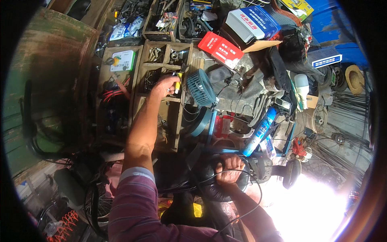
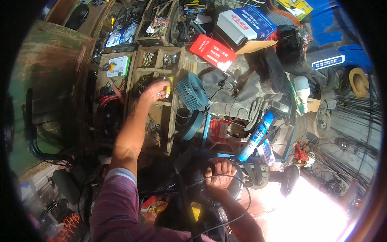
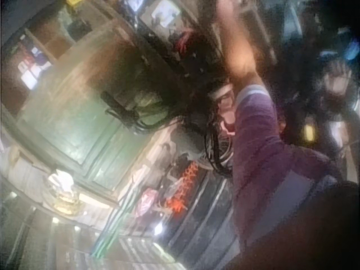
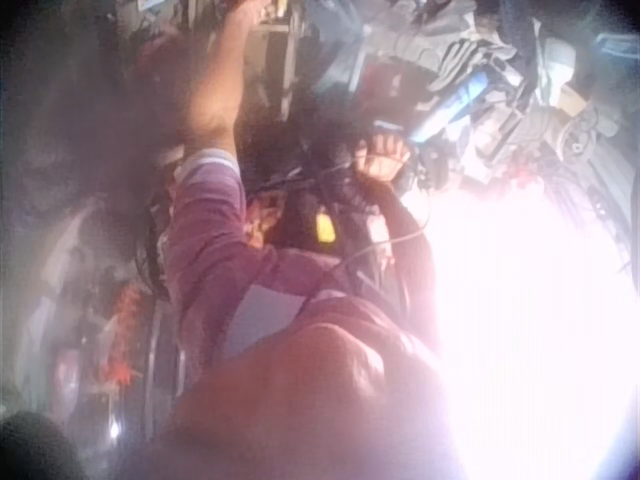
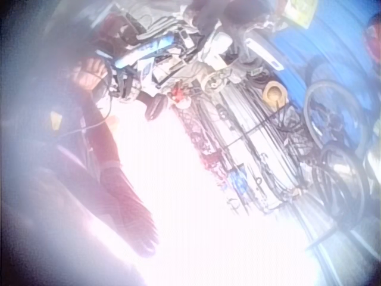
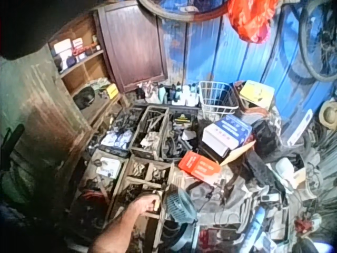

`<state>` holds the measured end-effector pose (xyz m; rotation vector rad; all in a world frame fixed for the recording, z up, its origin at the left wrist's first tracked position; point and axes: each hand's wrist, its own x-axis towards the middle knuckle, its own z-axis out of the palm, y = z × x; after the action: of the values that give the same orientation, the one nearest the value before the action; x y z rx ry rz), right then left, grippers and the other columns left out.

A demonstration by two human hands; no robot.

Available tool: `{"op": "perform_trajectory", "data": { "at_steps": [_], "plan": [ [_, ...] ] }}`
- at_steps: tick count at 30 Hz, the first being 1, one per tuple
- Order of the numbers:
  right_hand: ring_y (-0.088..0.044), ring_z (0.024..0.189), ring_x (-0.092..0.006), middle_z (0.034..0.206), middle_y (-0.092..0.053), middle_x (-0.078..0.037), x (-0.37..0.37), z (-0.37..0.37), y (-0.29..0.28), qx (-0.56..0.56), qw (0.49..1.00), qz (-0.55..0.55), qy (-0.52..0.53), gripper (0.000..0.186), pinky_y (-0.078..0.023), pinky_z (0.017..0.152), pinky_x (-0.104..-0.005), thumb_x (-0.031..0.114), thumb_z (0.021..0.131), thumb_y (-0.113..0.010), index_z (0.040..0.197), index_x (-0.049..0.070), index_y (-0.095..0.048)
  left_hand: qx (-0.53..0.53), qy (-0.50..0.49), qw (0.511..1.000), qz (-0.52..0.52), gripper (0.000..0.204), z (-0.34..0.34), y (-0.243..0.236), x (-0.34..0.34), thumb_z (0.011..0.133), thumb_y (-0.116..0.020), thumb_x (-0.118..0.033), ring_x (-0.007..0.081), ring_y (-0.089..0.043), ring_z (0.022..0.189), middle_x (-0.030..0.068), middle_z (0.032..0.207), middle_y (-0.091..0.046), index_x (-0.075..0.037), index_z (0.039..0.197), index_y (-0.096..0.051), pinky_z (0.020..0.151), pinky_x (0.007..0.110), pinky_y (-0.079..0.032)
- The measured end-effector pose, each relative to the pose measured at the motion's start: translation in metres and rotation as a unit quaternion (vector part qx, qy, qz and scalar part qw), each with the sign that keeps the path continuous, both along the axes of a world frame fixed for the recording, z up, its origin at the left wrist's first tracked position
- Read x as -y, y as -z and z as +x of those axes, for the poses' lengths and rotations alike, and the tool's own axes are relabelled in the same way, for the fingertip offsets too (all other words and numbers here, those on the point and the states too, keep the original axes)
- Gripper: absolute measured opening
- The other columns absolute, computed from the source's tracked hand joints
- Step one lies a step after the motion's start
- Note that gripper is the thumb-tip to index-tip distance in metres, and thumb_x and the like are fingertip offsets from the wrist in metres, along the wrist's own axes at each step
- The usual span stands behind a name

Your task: The person rubs a bicycle inner tube with a textured patch, then retrieves a patch kit and a tube of glue. They apply glue to the inner tube and prepare to attach a patch.

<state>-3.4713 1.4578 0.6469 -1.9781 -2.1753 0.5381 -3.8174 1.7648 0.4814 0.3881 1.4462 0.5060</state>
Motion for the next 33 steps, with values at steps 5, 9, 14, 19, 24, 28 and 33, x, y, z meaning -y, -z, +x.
{"op": "perform_trajectory", "data": {
  "at_steps": [5,9,14,19,24,28,33],
  "plan": [
    [-0.059,0.108,-0.0327,0.113,-0.065,-0.008,0.002,0.0,0.005,-0.011,1.0,0.025,0.001,0.033,-0.041,0.093,-0.0503,0.027,0.08,-0.069,0.112,0.016,-0.068,0.021,-0.061,0.997,-0.034,0.021,-0.012,-0.016,-0.001,0.086,-0.081,-0.029,0.0133,-0.051,0.06,0.0015,0.07,-0.059,-0.013,0.083,-0.068,0.055,0.035,-0.044],
    [-0.059,0.107,-0.0329,0.112,-0.065,-0.009,0.003,0.001,0.005,0.003,1.0,0.013,-0.001,0.033,-0.041,0.092,-0.0506,0.029,0.08,-0.069,0.111,0.016,-0.068,0.033,-0.07,0.995,-0.057,0.02,-0.015,-0.02,0.007,0.09,-0.078,-0.027,0.0123,-0.047,0.056,0.0014,0.07,-0.059,-0.012,0.085,-0.067,0.054,0.035,-0.043],
    [-0.06,0.106,-0.0331,0.11,-0.066,-0.008,0.005,0.001,0.006,0.007,1.0,0.017,0.008,0.034,-0.041,0.093,-0.0508,0.029,0.079,-0.068,0.11,0.016,-0.067,0.029,-0.036,0.993,-0.107,0.018,-0.01,-0.028,0.026,0.092,-0.077,-0.03,0.0049,-0.029,0.042,0.0042,0.079,-0.07,-0.016,0.093,-0.067,0.047,0.026,-0.032],
    [-0.06,0.106,-0.0326,0.11,-0.066,-0.007,0.003,-0.001,0.002,-0.009,0.999,0.037,0.008,0.034,-0.041,0.093,-0.0506,0.029,0.079,-0.069,0.11,0.016,-0.067,-0.001,0.004,0.992,-0.13,0.018,-0.017,-0.025,0.047,0.094,-0.078,-0.031,0.0045,-0.032,0.045,0.0009,0.082,-0.069,-0.017,0.096,-0.066,0.05,0.023,-0.034],
    [-0.059,0.107,-0.0322,0.111,-0.065,-0.007,0.006,0.002,0.002,-0.005,0.999,0.037,0.016,0.033,-0.041,0.093,-0.0504,0.03,0.079,-0.069,0.109,0.016,-0.067,0.019,-0.014,1.0,-0.02,0.026,-0.006,-0.062,0.074,0.093,-0.08,-0.022,0.0079,-0.045,0.055,-0.0033,0.083,-0.067,-0.015,0.113,-0.065,0.057,0.03,-0.044],
    [-0.059,0.11,-0.0321,0.112,-0.064,-0.007,0.007,0.004,0.001,-0.01,0.999,0.044,0.012,0.032,-0.04,0.094,-0.0497,0.032,0.081,-0.068,0.108,0.016,-0.066,0.091,-0.067,0.993,0.032,0.03,-0.002,-0.085,0.09,0.092,-0.08,-0.018,0.0099,-0.048,0.058,-0.0033,0.083,-0.065,-0.014,0.116,-0.063,0.061,0.031,-0.047],
    [-0.058,0.112,-0.0319,0.113,-0.064,-0.008,0.009,0.005,-0.005,-0.029,0.997,0.068,0.016,0.032,-0.039,0.096,-0.0491,0.033,0.083,-0.067,0.109,0.015,-0.066,0.143,-0.109,0.977,0.114,0.027,0.021,-0.115,0.101,0.091,-0.079,-0.014,0.0085,-0.048,0.059,-0.0021,0.085,-0.064,-0.013,0.112,-0.063,0.061,0.03,-0.045]
  ]
}}
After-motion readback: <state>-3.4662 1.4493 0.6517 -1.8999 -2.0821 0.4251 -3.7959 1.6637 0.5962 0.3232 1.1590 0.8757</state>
